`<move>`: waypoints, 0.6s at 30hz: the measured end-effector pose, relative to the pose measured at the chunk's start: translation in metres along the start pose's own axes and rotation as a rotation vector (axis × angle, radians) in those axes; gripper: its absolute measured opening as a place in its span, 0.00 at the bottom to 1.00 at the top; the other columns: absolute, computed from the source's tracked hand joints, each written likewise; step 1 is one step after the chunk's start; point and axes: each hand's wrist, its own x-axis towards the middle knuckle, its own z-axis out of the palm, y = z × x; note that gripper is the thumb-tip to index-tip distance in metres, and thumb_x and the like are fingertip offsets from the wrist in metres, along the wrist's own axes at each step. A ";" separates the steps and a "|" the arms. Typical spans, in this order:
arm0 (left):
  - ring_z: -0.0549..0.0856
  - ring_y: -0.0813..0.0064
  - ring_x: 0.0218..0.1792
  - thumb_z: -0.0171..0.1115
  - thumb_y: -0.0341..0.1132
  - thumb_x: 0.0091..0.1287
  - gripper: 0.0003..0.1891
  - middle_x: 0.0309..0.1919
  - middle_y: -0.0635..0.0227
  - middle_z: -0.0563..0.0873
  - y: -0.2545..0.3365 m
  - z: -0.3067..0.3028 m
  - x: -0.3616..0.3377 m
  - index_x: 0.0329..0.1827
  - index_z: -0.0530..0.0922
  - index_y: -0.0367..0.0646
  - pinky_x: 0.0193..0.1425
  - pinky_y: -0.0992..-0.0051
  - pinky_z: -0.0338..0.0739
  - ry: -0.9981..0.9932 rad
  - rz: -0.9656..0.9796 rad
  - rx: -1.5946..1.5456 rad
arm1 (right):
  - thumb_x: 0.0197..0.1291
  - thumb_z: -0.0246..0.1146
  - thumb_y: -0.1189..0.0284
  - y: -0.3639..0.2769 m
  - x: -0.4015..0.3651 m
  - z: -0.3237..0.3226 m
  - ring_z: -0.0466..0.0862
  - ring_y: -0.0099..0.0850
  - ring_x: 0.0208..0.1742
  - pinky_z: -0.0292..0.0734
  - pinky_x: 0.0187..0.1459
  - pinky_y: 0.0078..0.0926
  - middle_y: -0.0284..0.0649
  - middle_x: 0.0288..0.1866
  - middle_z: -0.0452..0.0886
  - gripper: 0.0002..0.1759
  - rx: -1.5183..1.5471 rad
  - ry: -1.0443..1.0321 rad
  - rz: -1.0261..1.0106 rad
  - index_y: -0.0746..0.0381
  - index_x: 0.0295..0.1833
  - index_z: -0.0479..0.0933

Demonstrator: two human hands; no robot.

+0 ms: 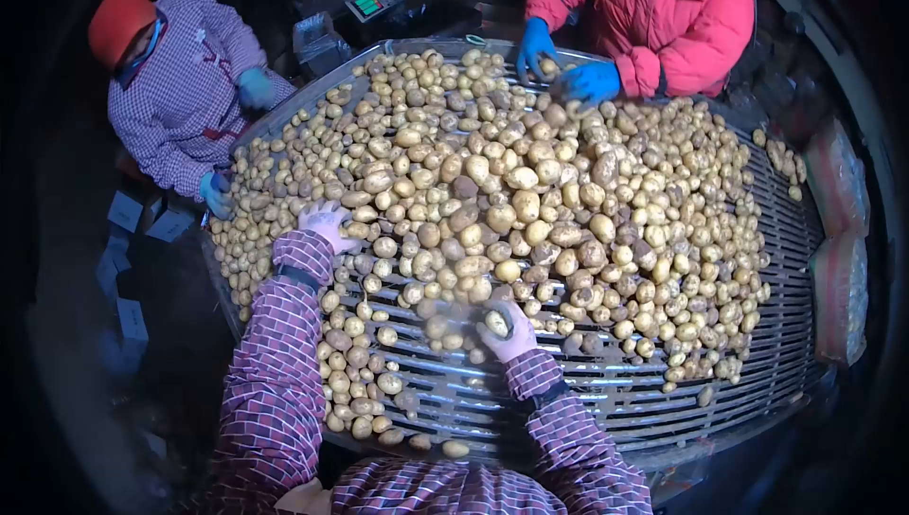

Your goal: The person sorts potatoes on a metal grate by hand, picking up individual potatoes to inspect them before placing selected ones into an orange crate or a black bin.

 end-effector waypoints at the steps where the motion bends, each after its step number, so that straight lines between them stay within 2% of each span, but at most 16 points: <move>1: 0.67 0.59 0.67 0.63 0.65 0.54 0.36 0.62 0.58 0.72 0.022 -0.009 0.001 0.62 0.74 0.53 0.71 0.51 0.56 -0.015 -0.029 0.022 | 0.47 0.73 0.69 0.003 0.001 -0.001 0.82 0.41 0.50 0.76 0.53 0.34 0.42 0.46 0.82 0.22 0.008 0.007 -0.010 0.58 0.50 0.79; 2: 0.72 0.58 0.59 0.64 0.62 0.54 0.32 0.55 0.60 0.74 0.043 -0.004 -0.001 0.58 0.77 0.54 0.66 0.57 0.61 0.069 -0.105 0.037 | 0.47 0.73 0.69 0.007 0.002 -0.001 0.82 0.40 0.50 0.76 0.53 0.34 0.42 0.46 0.82 0.22 0.015 0.012 -0.020 0.58 0.50 0.79; 3: 0.73 0.59 0.57 0.60 0.59 0.60 0.27 0.53 0.58 0.75 0.061 0.010 -0.005 0.57 0.78 0.54 0.64 0.56 0.62 0.134 -0.092 0.045 | 0.47 0.73 0.68 0.009 0.002 -0.001 0.82 0.40 0.50 0.76 0.53 0.34 0.42 0.46 0.82 0.22 0.021 0.013 -0.031 0.59 0.50 0.79; 5: 0.74 0.61 0.56 0.55 0.55 0.66 0.21 0.50 0.60 0.76 0.108 0.026 -0.019 0.54 0.79 0.54 0.61 0.54 0.64 0.067 -0.146 0.286 | 0.48 0.73 0.69 0.003 0.006 -0.006 0.82 0.37 0.50 0.75 0.54 0.32 0.41 0.46 0.82 0.22 0.057 -0.020 -0.018 0.60 0.50 0.78; 7: 0.75 0.62 0.54 0.52 0.54 0.68 0.18 0.48 0.62 0.76 0.127 0.073 -0.023 0.51 0.79 0.54 0.60 0.53 0.64 0.106 -0.083 0.149 | 0.49 0.73 0.69 0.001 0.004 -0.009 0.81 0.32 0.51 0.74 0.56 0.29 0.41 0.47 0.82 0.23 0.074 -0.071 0.002 0.63 0.51 0.77; 11: 0.76 0.60 0.52 0.56 0.51 0.67 0.19 0.48 0.62 0.77 0.152 0.055 -0.079 0.51 0.77 0.48 0.54 0.55 0.70 -0.042 0.073 0.022 | 0.52 0.70 0.71 0.014 -0.003 -0.007 0.81 0.35 0.48 0.75 0.53 0.30 0.41 0.45 0.82 0.17 0.203 -0.078 -0.039 0.62 0.48 0.80; 12: 0.77 0.58 0.52 0.58 0.51 0.65 0.20 0.48 0.61 0.77 0.153 0.052 -0.099 0.52 0.76 0.47 0.54 0.56 0.71 -0.049 0.131 -0.047 | 0.57 0.68 0.70 0.028 -0.007 -0.002 0.81 0.31 0.47 0.75 0.52 0.27 0.39 0.45 0.82 0.14 0.312 -0.123 0.042 0.65 0.47 0.80; 13: 0.77 0.57 0.51 0.60 0.51 0.64 0.22 0.49 0.60 0.77 0.152 0.051 -0.117 0.53 0.75 0.45 0.54 0.56 0.73 -0.059 0.192 -0.113 | 0.62 0.65 0.68 0.026 -0.012 0.003 0.80 0.27 0.47 0.75 0.52 0.25 0.39 0.46 0.83 0.14 0.602 -0.121 0.431 0.67 0.48 0.80; 15: 0.79 0.54 0.50 0.64 0.50 0.63 0.25 0.51 0.58 0.76 0.150 0.056 -0.138 0.56 0.73 0.44 0.55 0.59 0.74 -0.103 0.024 -0.625 | 0.64 0.64 0.68 0.014 -0.022 -0.001 0.80 0.27 0.49 0.75 0.54 0.26 0.39 0.46 0.84 0.15 0.712 -0.297 0.555 0.68 0.49 0.81; 16: 0.80 0.55 0.51 0.65 0.47 0.63 0.26 0.52 0.56 0.77 0.154 0.047 -0.150 0.59 0.72 0.44 0.56 0.60 0.76 -0.110 -0.145 -0.955 | 0.62 0.64 0.72 0.018 -0.027 0.002 0.82 0.31 0.48 0.77 0.54 0.29 0.43 0.55 0.80 0.22 1.061 -0.413 0.632 0.67 0.61 0.74; 17: 0.81 0.56 0.51 0.65 0.46 0.63 0.25 0.52 0.56 0.77 0.159 0.053 -0.157 0.59 0.72 0.44 0.57 0.60 0.76 0.018 -0.082 -0.925 | 0.61 0.65 0.73 0.021 -0.032 0.005 0.82 0.32 0.49 0.78 0.53 0.29 0.45 0.58 0.77 0.27 1.119 -0.435 0.538 0.67 0.65 0.69; 18: 0.81 0.57 0.51 0.64 0.46 0.64 0.25 0.51 0.56 0.78 0.165 0.062 -0.162 0.60 0.71 0.44 0.57 0.61 0.77 0.147 -0.019 -0.894 | 0.60 0.65 0.74 -0.002 -0.035 0.006 0.82 0.33 0.50 0.79 0.52 0.30 0.46 0.62 0.74 0.31 1.174 -0.456 0.442 0.66 0.69 0.64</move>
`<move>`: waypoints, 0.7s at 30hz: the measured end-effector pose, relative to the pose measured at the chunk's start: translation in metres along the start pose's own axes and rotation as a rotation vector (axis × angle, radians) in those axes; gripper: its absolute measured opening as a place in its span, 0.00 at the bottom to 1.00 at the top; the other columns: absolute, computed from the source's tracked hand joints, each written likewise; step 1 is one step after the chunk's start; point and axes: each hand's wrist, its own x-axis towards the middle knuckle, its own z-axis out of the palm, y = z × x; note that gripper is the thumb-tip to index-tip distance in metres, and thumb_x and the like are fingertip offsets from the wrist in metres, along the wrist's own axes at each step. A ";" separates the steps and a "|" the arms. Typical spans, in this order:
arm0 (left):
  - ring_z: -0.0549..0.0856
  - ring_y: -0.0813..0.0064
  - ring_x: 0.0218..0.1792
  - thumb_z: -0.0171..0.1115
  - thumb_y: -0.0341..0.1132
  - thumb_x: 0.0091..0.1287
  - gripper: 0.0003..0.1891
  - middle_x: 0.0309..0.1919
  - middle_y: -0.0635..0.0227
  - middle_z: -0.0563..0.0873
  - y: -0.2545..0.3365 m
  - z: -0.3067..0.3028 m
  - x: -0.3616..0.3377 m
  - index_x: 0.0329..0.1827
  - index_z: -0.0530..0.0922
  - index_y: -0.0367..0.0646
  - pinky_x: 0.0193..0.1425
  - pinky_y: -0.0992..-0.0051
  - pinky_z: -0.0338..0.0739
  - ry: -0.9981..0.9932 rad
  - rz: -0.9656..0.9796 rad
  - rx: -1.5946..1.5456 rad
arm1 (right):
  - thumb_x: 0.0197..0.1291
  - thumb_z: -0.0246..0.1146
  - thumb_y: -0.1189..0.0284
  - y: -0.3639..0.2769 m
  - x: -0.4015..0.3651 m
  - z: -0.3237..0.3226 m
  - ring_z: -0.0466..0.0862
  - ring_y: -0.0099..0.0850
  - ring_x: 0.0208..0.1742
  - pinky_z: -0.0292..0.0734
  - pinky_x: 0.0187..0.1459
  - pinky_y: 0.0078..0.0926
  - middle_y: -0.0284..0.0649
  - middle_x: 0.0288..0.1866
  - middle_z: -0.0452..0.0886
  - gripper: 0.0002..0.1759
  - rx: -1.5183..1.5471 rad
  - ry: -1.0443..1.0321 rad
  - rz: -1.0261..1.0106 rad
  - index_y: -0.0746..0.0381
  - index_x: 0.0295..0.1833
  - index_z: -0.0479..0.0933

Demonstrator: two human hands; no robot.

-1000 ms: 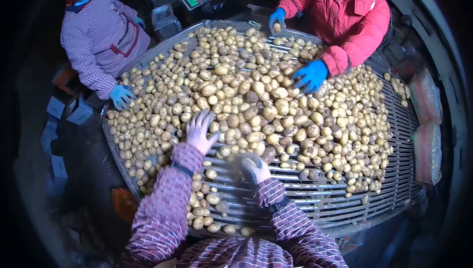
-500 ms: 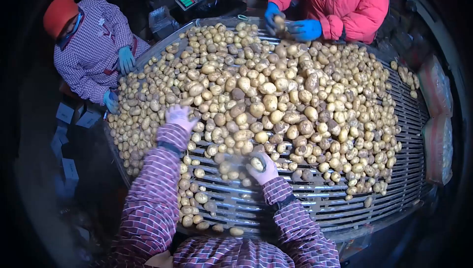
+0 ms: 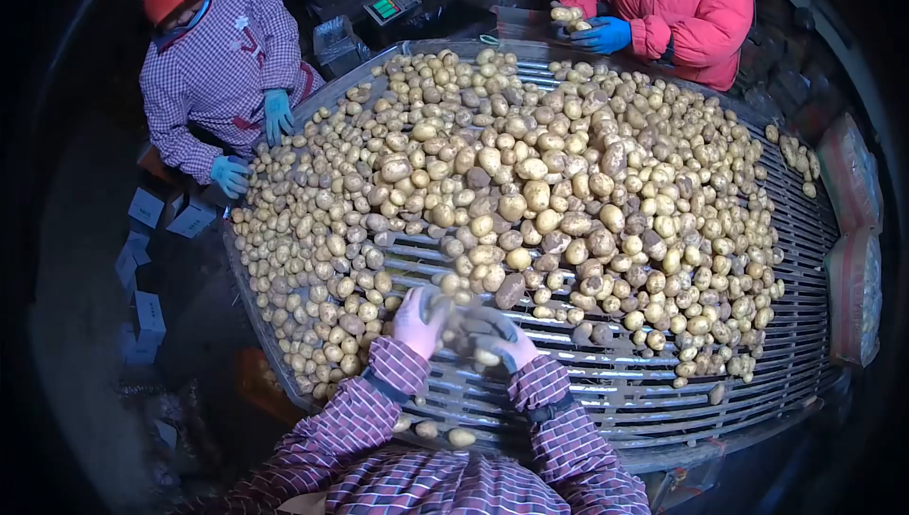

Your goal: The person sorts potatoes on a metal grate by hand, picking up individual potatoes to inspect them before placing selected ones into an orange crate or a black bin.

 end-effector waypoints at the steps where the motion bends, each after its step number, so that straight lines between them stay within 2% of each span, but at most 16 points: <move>1: 0.81 0.58 0.52 0.64 0.45 0.65 0.25 0.51 0.56 0.78 0.009 0.002 -0.003 0.60 0.71 0.43 0.58 0.61 0.77 0.089 0.110 0.024 | 0.59 0.65 0.75 -0.006 -0.003 0.017 0.82 0.35 0.51 0.80 0.51 0.30 0.48 0.66 0.71 0.37 0.019 -0.078 -0.067 0.66 0.73 0.59; 2: 0.80 0.59 0.53 0.62 0.44 0.66 0.24 0.52 0.56 0.78 0.022 0.003 -0.008 0.62 0.71 0.43 0.60 0.60 0.76 -0.018 0.176 -0.040 | 0.56 0.67 0.76 -0.011 -0.005 0.025 0.80 0.38 0.58 0.81 0.54 0.31 0.50 0.73 0.62 0.48 0.081 -0.175 -0.068 0.63 0.77 0.46; 3: 0.80 0.59 0.54 0.61 0.42 0.67 0.24 0.54 0.55 0.78 0.036 0.002 -0.008 0.63 0.70 0.42 0.62 0.60 0.75 -0.115 0.245 0.093 | 0.57 0.65 0.75 -0.018 -0.008 0.027 0.78 0.41 0.61 0.79 0.57 0.34 0.51 0.71 0.64 0.46 0.108 -0.086 -0.013 0.63 0.76 0.47; 5: 0.80 0.59 0.55 0.60 0.41 0.67 0.24 0.57 0.55 0.77 0.042 -0.008 0.007 0.63 0.70 0.41 0.64 0.61 0.74 -0.038 0.377 0.193 | 0.59 0.61 0.74 -0.033 -0.013 0.035 0.76 0.44 0.64 0.78 0.61 0.40 0.53 0.68 0.68 0.41 0.234 0.075 0.014 0.63 0.75 0.50; 7: 0.80 0.59 0.56 0.58 0.39 0.69 0.22 0.58 0.55 0.78 0.074 -0.051 0.042 0.64 0.70 0.41 0.63 0.60 0.74 -0.021 0.153 -0.164 | 0.63 0.58 0.70 -0.035 -0.012 0.024 0.76 0.43 0.63 0.79 0.61 0.39 0.51 0.67 0.69 0.35 0.187 0.029 -0.034 0.65 0.73 0.54; 9: 0.80 0.57 0.55 0.60 0.37 0.66 0.22 0.56 0.52 0.79 0.048 -0.061 0.109 0.62 0.72 0.40 0.60 0.63 0.76 0.130 0.154 -0.155 | 0.62 0.59 0.68 -0.049 -0.015 0.037 0.76 0.41 0.64 0.80 0.59 0.35 0.50 0.67 0.69 0.34 0.152 0.069 0.011 0.67 0.72 0.57; 10: 0.79 0.53 0.56 0.60 0.36 0.65 0.23 0.59 0.49 0.77 0.031 -0.068 0.145 0.61 0.73 0.38 0.60 0.63 0.75 0.174 0.173 -0.029 | 0.62 0.60 0.69 -0.045 -0.014 0.029 0.76 0.40 0.64 0.79 0.59 0.33 0.49 0.67 0.70 0.33 0.069 0.107 0.003 0.67 0.71 0.60; 11: 0.77 0.52 0.58 0.61 0.36 0.63 0.25 0.62 0.49 0.74 0.009 -0.072 0.177 0.64 0.71 0.41 0.62 0.61 0.74 0.353 0.319 0.358 | 0.61 0.60 0.69 -0.036 -0.009 0.017 0.76 0.39 0.63 0.79 0.58 0.31 0.48 0.66 0.71 0.32 -0.009 0.147 -0.005 0.67 0.69 0.62; 12: 0.76 0.51 0.59 0.62 0.36 0.61 0.26 0.62 0.49 0.73 -0.013 -0.070 0.205 0.64 0.71 0.45 0.63 0.60 0.72 0.388 0.342 0.471 | 0.62 0.58 0.74 -0.023 0.001 0.000 0.77 0.34 0.61 0.79 0.54 0.29 0.46 0.67 0.71 0.29 -0.204 0.183 0.021 0.67 0.69 0.64; 13: 0.75 0.51 0.59 0.63 0.36 0.59 0.28 0.62 0.50 0.72 -0.029 -0.067 0.224 0.65 0.70 0.49 0.64 0.58 0.71 0.418 0.365 0.582 | 0.60 0.61 0.77 -0.024 0.006 0.007 0.75 0.32 0.63 0.76 0.58 0.28 0.44 0.65 0.73 0.30 -0.257 0.132 -0.066 0.67 0.68 0.65; 15: 0.75 0.52 0.60 0.65 0.37 0.57 0.29 0.60 0.53 0.73 -0.039 -0.065 0.234 0.65 0.70 0.55 0.65 0.58 0.70 0.187 0.128 0.582 | 0.58 0.62 0.79 0.006 0.020 -0.017 0.73 0.31 0.65 0.72 0.62 0.27 0.42 0.65 0.74 0.31 -0.481 0.154 -0.169 0.67 0.69 0.65; 17: 0.76 0.53 0.56 0.66 0.37 0.57 0.27 0.57 0.58 0.74 -0.031 -0.066 0.221 0.63 0.71 0.57 0.61 0.57 0.71 0.108 0.123 0.697 | 0.57 0.63 0.80 -0.003 0.018 -0.012 0.72 0.30 0.66 0.68 0.65 0.28 0.41 0.66 0.73 0.32 -0.541 0.158 -0.090 0.67 0.69 0.65; 18: 0.76 0.54 0.55 0.65 0.38 0.58 0.26 0.56 0.59 0.74 -0.032 -0.063 0.210 0.62 0.72 0.57 0.59 0.57 0.72 0.082 0.136 0.786 | 0.59 0.63 0.79 -0.002 0.018 -0.011 0.71 0.30 0.67 0.66 0.66 0.28 0.40 0.66 0.72 0.32 -0.283 0.140 -0.040 0.66 0.70 0.65; 19: 0.77 0.55 0.53 0.65 0.39 0.58 0.25 0.55 0.61 0.74 -0.035 -0.059 0.202 0.61 0.73 0.57 0.56 0.56 0.73 0.058 0.151 0.873 | 0.61 0.61 0.79 -0.005 0.018 -0.011 0.77 0.32 0.60 0.77 0.54 0.29 0.42 0.66 0.73 0.31 -0.301 0.138 -0.059 0.67 0.70 0.64; 20: 0.76 0.56 0.53 0.67 0.38 0.56 0.25 0.52 0.60 0.75 -0.061 -0.052 0.197 0.59 0.73 0.53 0.55 0.57 0.72 0.180 0.253 0.676 | 0.62 0.60 0.79 -0.009 0.015 -0.009 0.80 0.33 0.54 0.80 0.45 0.29 0.43 0.65 0.73 0.30 -0.156 0.133 -0.006 0.67 0.70 0.63; 21: 0.76 0.57 0.53 0.67 0.37 0.55 0.25 0.52 0.60 0.75 -0.061 -0.052 0.181 0.58 0.74 0.53 0.55 0.57 0.72 0.161 0.243 0.717 | 0.63 0.58 0.78 -0.014 0.010 -0.005 0.83 0.34 0.47 0.82 0.36 0.29 0.45 0.65 0.73 0.29 -0.010 0.132 0.043 0.67 0.70 0.62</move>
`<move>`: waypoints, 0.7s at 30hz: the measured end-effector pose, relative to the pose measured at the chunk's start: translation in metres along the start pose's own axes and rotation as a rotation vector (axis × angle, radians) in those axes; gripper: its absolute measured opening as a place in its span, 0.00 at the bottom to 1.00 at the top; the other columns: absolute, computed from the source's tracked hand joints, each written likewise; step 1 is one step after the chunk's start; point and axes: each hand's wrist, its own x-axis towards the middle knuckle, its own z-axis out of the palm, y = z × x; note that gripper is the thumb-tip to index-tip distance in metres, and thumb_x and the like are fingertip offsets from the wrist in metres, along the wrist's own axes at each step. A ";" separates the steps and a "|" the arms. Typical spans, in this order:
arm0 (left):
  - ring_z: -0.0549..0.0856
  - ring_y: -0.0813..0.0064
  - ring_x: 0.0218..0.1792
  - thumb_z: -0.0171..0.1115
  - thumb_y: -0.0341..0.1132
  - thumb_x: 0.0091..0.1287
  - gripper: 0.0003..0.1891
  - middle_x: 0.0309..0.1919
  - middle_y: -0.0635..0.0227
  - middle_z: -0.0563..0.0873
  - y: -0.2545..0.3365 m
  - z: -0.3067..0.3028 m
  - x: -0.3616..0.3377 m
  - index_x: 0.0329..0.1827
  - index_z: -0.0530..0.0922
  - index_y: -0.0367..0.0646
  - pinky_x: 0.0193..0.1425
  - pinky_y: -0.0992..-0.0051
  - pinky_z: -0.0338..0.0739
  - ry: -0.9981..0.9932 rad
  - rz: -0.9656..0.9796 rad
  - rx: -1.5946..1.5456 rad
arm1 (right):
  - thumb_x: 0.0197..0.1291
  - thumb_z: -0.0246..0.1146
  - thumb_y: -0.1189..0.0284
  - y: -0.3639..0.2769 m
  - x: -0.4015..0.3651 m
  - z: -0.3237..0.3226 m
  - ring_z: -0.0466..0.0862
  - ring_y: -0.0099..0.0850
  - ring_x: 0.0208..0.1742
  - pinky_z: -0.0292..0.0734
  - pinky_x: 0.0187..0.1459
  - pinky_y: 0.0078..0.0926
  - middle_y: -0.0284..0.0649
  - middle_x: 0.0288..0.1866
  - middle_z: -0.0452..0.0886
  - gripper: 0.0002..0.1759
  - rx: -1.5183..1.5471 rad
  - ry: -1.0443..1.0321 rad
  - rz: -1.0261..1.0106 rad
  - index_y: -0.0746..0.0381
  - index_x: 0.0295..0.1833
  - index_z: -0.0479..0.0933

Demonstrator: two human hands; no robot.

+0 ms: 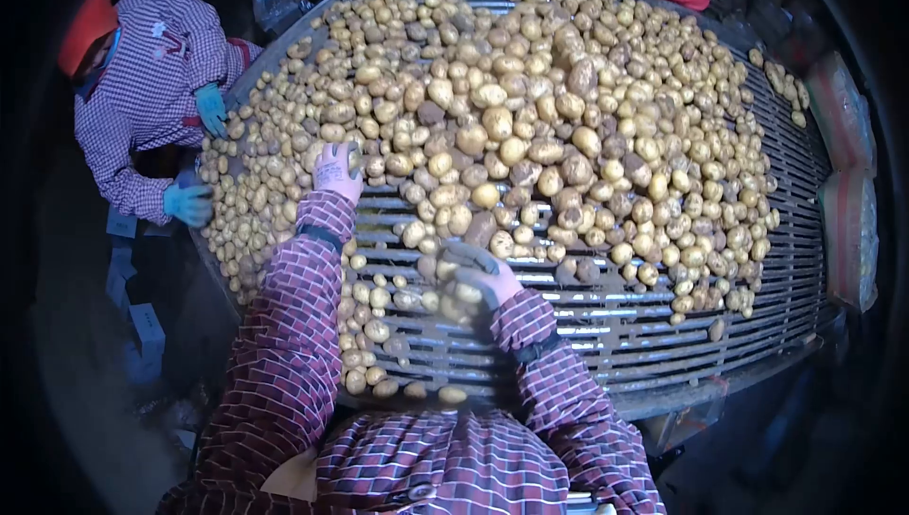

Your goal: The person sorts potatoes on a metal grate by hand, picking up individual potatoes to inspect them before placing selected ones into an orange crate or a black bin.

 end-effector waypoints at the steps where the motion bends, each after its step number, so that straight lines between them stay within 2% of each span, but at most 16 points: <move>1: 0.76 0.57 0.53 0.68 0.37 0.54 0.25 0.52 0.60 0.75 0.008 -0.013 -0.017 0.58 0.74 0.52 0.55 0.57 0.72 -0.023 0.005 0.036 | 0.64 0.56 0.78 0.000 -0.004 0.002 0.84 0.33 0.37 0.79 0.25 0.28 0.46 0.62 0.74 0.27 0.107 0.055 -0.005 0.67 0.69 0.62; 2: 0.76 0.57 0.53 0.68 0.36 0.53 0.25 0.51 0.60 0.75 0.015 -0.020 -0.031 0.57 0.74 0.52 0.54 0.57 0.72 -0.041 0.011 0.069 | 0.66 0.57 0.75 -0.005 -0.010 0.001 0.84 0.32 0.38 0.81 0.27 0.26 0.46 0.58 0.77 0.26 0.112 0.009 -0.010 0.68 0.68 0.62; 3: 0.77 0.54 0.53 0.69 0.34 0.51 0.26 0.52 0.60 0.77 0.015 -0.019 -0.043 0.57 0.75 0.49 0.57 0.56 0.72 -0.057 0.009 -0.007 | 0.66 0.57 0.74 -0.003 -0.015 -0.003 0.84 0.32 0.38 0.81 0.28 0.25 0.45 0.55 0.79 0.25 0.108 0.056 -0.005 0.68 0.67 0.64; 4: 0.77 0.55 0.53 0.70 0.33 0.51 0.27 0.53 0.60 0.78 0.013 -0.012 -0.059 0.57 0.75 0.48 0.58 0.58 0.72 -0.040 -0.002 -0.201 | 0.66 0.58 0.73 0.000 -0.017 -0.007 0.84 0.32 0.37 0.82 0.30 0.25 0.44 0.51 0.80 0.24 0.103 0.096 -0.005 0.68 0.65 0.66; 6: 0.79 0.56 0.54 0.70 0.32 0.51 0.27 0.53 0.59 0.79 0.007 0.000 -0.101 0.57 0.75 0.45 0.60 0.62 0.73 0.010 -0.023 -0.576 | 0.62 0.63 0.72 0.006 -0.022 -0.015 0.83 0.28 0.47 0.77 0.51 0.23 0.39 0.46 0.84 0.14 -0.121 0.165 -0.051 0.65 0.51 0.80; 8: 0.79 0.65 0.55 0.69 0.29 0.55 0.26 0.54 0.58 0.80 0.027 -0.031 -0.135 0.59 0.74 0.40 0.63 0.69 0.71 -0.094 -0.132 -0.892 | 0.60 0.65 0.70 0.008 -0.038 -0.001 0.82 0.26 0.45 0.76 0.50 0.22 0.38 0.44 0.84 0.13 -0.663 0.227 -0.183 0.61 0.51 0.82; 9: 0.78 0.73 0.54 0.65 0.27 0.61 0.22 0.54 0.61 0.80 0.033 -0.026 -0.155 0.59 0.73 0.36 0.60 0.74 0.72 -0.041 -0.174 -1.214 | 0.57 0.68 0.64 -0.001 -0.050 0.021 0.83 0.29 0.45 0.77 0.50 0.28 0.40 0.44 0.84 0.14 -0.911 0.268 -0.140 0.58 0.46 0.84; 10: 0.83 0.72 0.45 0.62 0.32 0.66 0.22 0.44 0.65 0.82 0.038 -0.025 -0.174 0.62 0.71 0.36 0.48 0.77 0.78 0.010 -0.284 -1.344 | 0.55 0.70 0.59 0.012 -0.049 0.019 0.83 0.33 0.49 0.78 0.51 0.33 0.41 0.46 0.82 0.20 -1.305 0.264 -0.361 0.56 0.51 0.81; 11: 0.83 0.76 0.36 0.57 0.38 0.70 0.21 0.40 0.66 0.82 0.039 -0.025 -0.193 0.62 0.71 0.36 0.37 0.80 0.77 -0.115 -0.450 -1.484 | 0.55 0.69 0.58 0.009 -0.055 0.038 0.82 0.36 0.51 0.78 0.52 0.35 0.42 0.50 0.80 0.23 -1.516 0.269 -0.246 0.55 0.55 0.78; 12: 0.82 0.80 0.31 0.53 0.44 0.73 0.22 0.39 0.65 0.82 0.052 -0.045 -0.206 0.62 0.72 0.36 0.28 0.81 0.74 -0.237 -0.584 -1.436 | 0.55 0.68 0.57 0.005 -0.056 0.060 0.81 0.39 0.53 0.78 0.52 0.37 0.43 0.53 0.78 0.26 -1.725 0.273 -0.125 0.54 0.58 0.75; 13: 0.84 0.74 0.36 0.49 0.41 0.74 0.20 0.40 0.62 0.83 0.047 -0.030 -0.221 0.61 0.72 0.36 0.36 0.78 0.78 -0.262 -0.490 -1.460 | 0.58 0.65 0.59 0.013 -0.047 0.071 0.79 0.40 0.55 0.78 0.52 0.37 0.45 0.56 0.73 0.30 -1.886 0.264 0.013 0.53 0.65 0.69; 14: 0.83 0.68 0.43 0.43 0.36 0.75 0.18 0.44 0.58 0.83 0.050 -0.021 -0.238 0.60 0.72 0.35 0.47 0.74 0.79 -0.126 -0.276 -1.230 | 0.56 0.64 0.61 0.049 -0.025 0.056 0.79 0.39 0.55 0.77 0.53 0.37 0.46 0.55 0.72 0.27 -1.996 0.326 -0.063 0.55 0.62 0.70; 17: 0.82 0.63 0.50 0.39 0.32 0.75 0.18 0.50 0.55 0.81 0.076 -0.059 -0.248 0.60 0.72 0.33 0.58 0.70 0.76 -0.257 -0.188 -1.211 | 0.54 0.65 0.65 0.050 -0.011 0.064 0.79 0.39 0.55 0.77 0.53 0.38 0.46 0.52 0.74 0.24 -2.047 0.275 -0.010 0.57 0.58 0.71; 19: 0.81 0.65 0.53 0.41 0.32 0.75 0.18 0.53 0.55 0.80 0.073 -0.058 -0.259 0.62 0.71 0.34 0.62 0.70 0.73 -0.325 -0.445 -1.465 | 0.54 0.65 0.66 0.034 -0.021 0.069 0.80 0.39 0.54 0.77 0.52 0.40 0.46 0.50 0.75 0.23 -2.042 0.247 -0.071 0.57 0.55 0.72; 20: 0.79 0.68 0.55 0.43 0.31 0.74 0.18 0.55 0.57 0.79 0.074 -0.060 -0.264 0.63 0.71 0.35 0.63 0.71 0.72 -0.227 -0.393 -1.428 | 0.55 0.66 0.68 0.025 -0.032 0.071 0.82 0.41 0.50 0.78 0.51 0.38 0.48 0.51 0.79 0.19 -1.830 0.280 -0.158 0.57 0.53 0.76; 21: 0.77 0.71 0.57 0.46 0.30 0.73 0.18 0.56 0.60 0.78 0.074 -0.061 -0.269 0.64 0.70 0.35 0.65 0.72 0.70 -0.130 -0.344 -1.383 | 0.54 0.67 0.66 0.023 -0.036 0.059 0.81 0.38 0.52 0.77 0.53 0.35 0.47 0.52 0.80 0.22 -1.530 0.204 -0.199 0.59 0.55 0.76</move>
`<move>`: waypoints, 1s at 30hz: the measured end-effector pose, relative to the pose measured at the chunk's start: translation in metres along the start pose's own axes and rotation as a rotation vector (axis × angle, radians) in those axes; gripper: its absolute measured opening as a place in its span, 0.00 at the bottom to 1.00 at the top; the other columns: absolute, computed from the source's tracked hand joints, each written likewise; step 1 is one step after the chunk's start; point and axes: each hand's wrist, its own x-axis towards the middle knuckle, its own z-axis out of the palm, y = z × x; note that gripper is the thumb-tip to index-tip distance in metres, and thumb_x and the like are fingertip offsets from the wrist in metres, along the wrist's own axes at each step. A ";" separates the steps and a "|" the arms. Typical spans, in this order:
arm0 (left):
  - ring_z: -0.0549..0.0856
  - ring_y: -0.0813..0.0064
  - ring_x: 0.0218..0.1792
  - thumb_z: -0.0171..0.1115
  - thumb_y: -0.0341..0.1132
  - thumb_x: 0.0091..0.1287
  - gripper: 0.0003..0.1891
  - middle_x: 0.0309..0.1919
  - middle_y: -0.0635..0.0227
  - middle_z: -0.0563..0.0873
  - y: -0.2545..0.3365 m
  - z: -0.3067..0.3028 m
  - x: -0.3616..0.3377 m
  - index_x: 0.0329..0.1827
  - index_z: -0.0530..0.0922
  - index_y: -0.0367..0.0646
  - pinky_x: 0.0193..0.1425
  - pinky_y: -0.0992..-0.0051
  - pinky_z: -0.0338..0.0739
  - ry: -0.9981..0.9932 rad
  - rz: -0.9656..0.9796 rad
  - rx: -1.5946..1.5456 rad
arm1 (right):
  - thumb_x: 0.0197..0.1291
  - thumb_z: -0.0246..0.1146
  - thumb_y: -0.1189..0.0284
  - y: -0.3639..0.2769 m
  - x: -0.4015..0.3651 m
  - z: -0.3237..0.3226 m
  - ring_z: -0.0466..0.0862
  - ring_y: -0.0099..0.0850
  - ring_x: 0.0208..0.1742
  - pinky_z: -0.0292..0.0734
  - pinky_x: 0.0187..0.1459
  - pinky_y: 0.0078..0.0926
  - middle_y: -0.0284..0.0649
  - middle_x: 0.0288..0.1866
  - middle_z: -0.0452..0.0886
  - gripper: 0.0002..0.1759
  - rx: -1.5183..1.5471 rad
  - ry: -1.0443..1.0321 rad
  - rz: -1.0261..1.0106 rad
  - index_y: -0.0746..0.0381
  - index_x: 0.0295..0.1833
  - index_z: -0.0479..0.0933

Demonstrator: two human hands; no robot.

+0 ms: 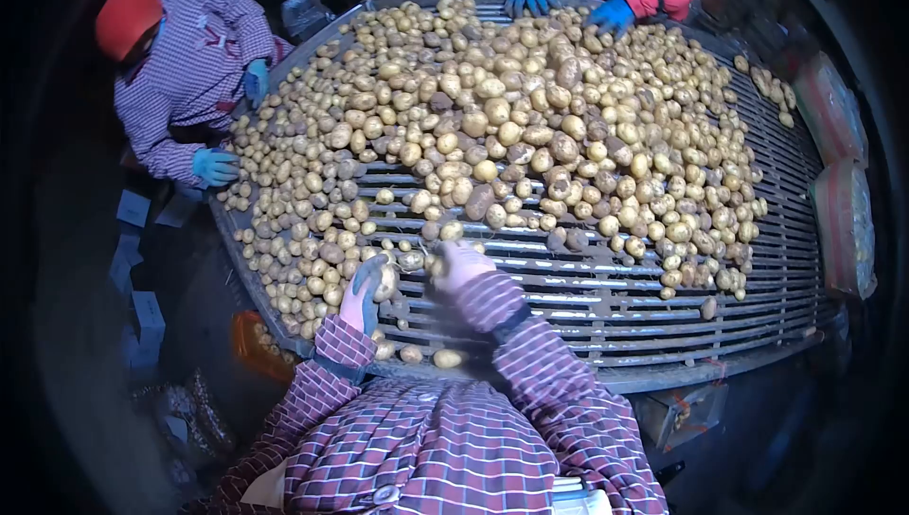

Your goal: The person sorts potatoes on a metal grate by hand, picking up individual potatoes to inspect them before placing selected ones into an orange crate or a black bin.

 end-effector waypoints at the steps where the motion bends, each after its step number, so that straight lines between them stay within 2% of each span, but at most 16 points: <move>1: 0.76 0.72 0.58 0.48 0.29 0.72 0.19 0.57 0.61 0.77 0.011 0.008 -0.006 0.65 0.70 0.35 0.66 0.72 0.69 0.070 -0.094 -0.101 | 0.53 0.69 0.64 0.005 -0.004 -0.009 0.81 0.35 0.53 0.76 0.55 0.33 0.46 0.52 0.81 0.26 0.307 -0.020 -0.028 0.62 0.58 0.76; 3: 0.76 0.72 0.58 0.51 0.26 0.70 0.19 0.58 0.62 0.78 0.021 0.020 -0.016 0.64 0.71 0.37 0.66 0.72 0.69 0.083 -0.163 -0.203 | 0.56 0.68 0.62 0.017 -0.016 -0.021 0.81 0.33 0.55 0.76 0.55 0.29 0.43 0.54 0.81 0.27 0.939 -0.295 0.101 0.61 0.59 0.75; 6: 0.77 0.72 0.58 0.55 0.24 0.66 0.21 0.57 0.63 0.79 0.022 0.043 -0.032 0.64 0.72 0.39 0.66 0.73 0.69 0.117 -0.128 -0.194 | 0.68 0.54 0.55 0.039 -0.041 0.010 0.80 0.32 0.57 0.77 0.57 0.29 0.42 0.58 0.78 0.27 1.264 -0.293 0.015 0.62 0.65 0.70; 7: 0.77 0.72 0.57 0.57 0.24 0.66 0.21 0.56 0.63 0.79 0.019 0.055 -0.035 0.63 0.73 0.39 0.66 0.73 0.69 0.104 -0.030 -0.075 | 0.71 0.50 0.52 0.023 -0.052 0.006 0.79 0.33 0.58 0.77 0.58 0.30 0.43 0.60 0.77 0.29 1.581 -0.412 0.252 0.63 0.67 0.68; 9: 0.79 0.68 0.57 0.60 0.25 0.63 0.21 0.53 0.61 0.81 0.017 0.068 -0.036 0.62 0.74 0.38 0.66 0.71 0.70 0.123 0.095 0.405 | 0.72 0.46 0.48 0.029 -0.054 0.024 0.78 0.35 0.61 0.76 0.60 0.35 0.46 0.63 0.74 0.35 1.701 -0.478 0.151 0.64 0.70 0.62; 13: 0.72 0.53 0.65 0.64 0.33 0.61 0.36 0.67 0.49 0.66 0.032 0.072 -0.039 0.71 0.60 0.37 0.69 0.64 0.68 0.052 0.105 0.760 | 0.71 0.45 0.47 0.038 -0.050 0.036 0.75 0.38 0.64 0.71 0.66 0.35 0.48 0.66 0.71 0.36 1.670 -0.479 0.001 0.65 0.71 0.61; 14: 0.67 0.49 0.69 0.65 0.37 0.61 0.43 0.72 0.46 0.56 0.026 0.072 -0.041 0.76 0.49 0.37 0.72 0.64 0.66 -0.014 0.111 0.765 | 0.71 0.46 0.47 0.049 -0.042 0.047 0.74 0.39 0.65 0.70 0.67 0.36 0.49 0.67 0.71 0.36 1.701 -0.481 0.023 0.65 0.71 0.61; 17: 0.65 0.50 0.70 0.66 0.39 0.62 0.46 0.73 0.46 0.54 0.045 0.071 -0.048 0.76 0.45 0.36 0.72 0.61 0.65 -0.070 -0.015 0.683 | 0.71 0.46 0.51 0.036 -0.035 0.034 0.71 0.41 0.68 0.67 0.69 0.40 0.50 0.69 0.68 0.33 1.936 -0.559 0.076 0.64 0.70 0.63; 18: 0.68 0.54 0.69 0.66 0.37 0.62 0.47 0.75 0.49 0.52 0.021 0.064 -0.040 0.78 0.42 0.40 0.71 0.60 0.68 -0.024 0.101 0.901 | 0.71 0.47 0.51 0.031 -0.030 0.030 0.71 0.42 0.68 0.66 0.70 0.44 0.51 0.68 0.68 0.32 2.096 -0.554 0.177 0.64 0.69 0.64; 19: 0.72 0.59 0.65 0.64 0.34 0.64 0.43 0.72 0.51 0.59 0.025 0.052 -0.038 0.77 0.47 0.41 0.68 0.62 0.70 -0.003 0.048 0.627 | 0.70 0.48 0.50 0.030 -0.023 0.027 0.71 0.42 0.67 0.65 0.70 0.48 0.52 0.68 0.68 0.32 2.252 -0.543 0.286 0.65 0.68 0.65; 21: 0.78 0.67 0.59 0.60 0.29 0.66 0.34 0.66 0.55 0.72 0.028 0.028 -0.032 0.74 0.57 0.41 0.64 0.68 0.73 0.084 -0.001 0.242 | 0.67 0.48 0.47 0.042 -0.004 0.025 0.70 0.42 0.67 0.62 0.69 0.53 0.46 0.68 0.68 0.33 3.627 -0.783 0.936 0.59 0.69 0.63; 22: 0.79 0.69 0.57 0.59 0.27 0.66 0.29 0.61 0.58 0.76 0.042 0.022 -0.028 0.71 0.63 0.39 0.61 0.70 0.74 0.191 -0.104 0.103 | 0.67 0.48 0.46 0.028 0.002 0.011 0.70 0.42 0.67 0.62 0.69 0.52 0.44 0.68 0.68 0.33 3.574 -0.718 0.826 0.57 0.69 0.62; 24: 0.81 0.72 0.54 0.58 0.26 0.66 0.21 0.55 0.61 0.82 0.031 0.001 -0.018 0.63 0.72 0.37 0.58 0.73 0.76 0.324 -0.144 0.082 | 0.64 0.50 0.43 0.014 0.017 0.029 0.69 0.48 0.66 0.62 0.69 0.53 0.51 0.67 0.67 0.36 2.759 -0.221 0.306 0.60 0.65 0.65; 25: 0.81 0.73 0.53 0.58 0.25 0.66 0.18 0.54 0.62 0.83 0.027 -0.007 -0.011 0.60 0.75 0.36 0.57 0.74 0.76 0.347 -0.088 0.200 | 0.63 0.50 0.40 -0.003 0.008 0.019 0.68 0.52 0.66 0.62 0.70 0.52 0.57 0.67 0.66 0.38 2.537 -0.473 0.137 0.62 0.63 0.67; 28: 0.82 0.70 0.53 0.61 0.29 0.64 0.15 0.49 0.59 0.84 -0.001 -0.002 -0.024 0.54 0.78 0.36 0.57 0.73 0.76 0.054 -0.140 0.465 | 0.62 0.50 0.39 0.012 0.022 0.023 0.66 0.51 0.66 0.61 0.70 0.51 0.56 0.67 0.66 0.41 2.507 -0.480 0.048 0.61 0.67 0.64; 30: 0.82 0.64 0.54 0.66 0.37 0.61 0.20 0.50 0.59 0.81 0.013 0.024 -0.040 0.55 0.78 0.41 0.57 0.68 0.77 -0.159 -0.019 0.694 | 0.62 0.50 0.37 0.032 0.037 0.011 0.63 0.53 0.70 0.65 0.67 0.55 0.58 0.71 0.61 0.44 3.070 -0.774 0.178 0.60 0.71 0.60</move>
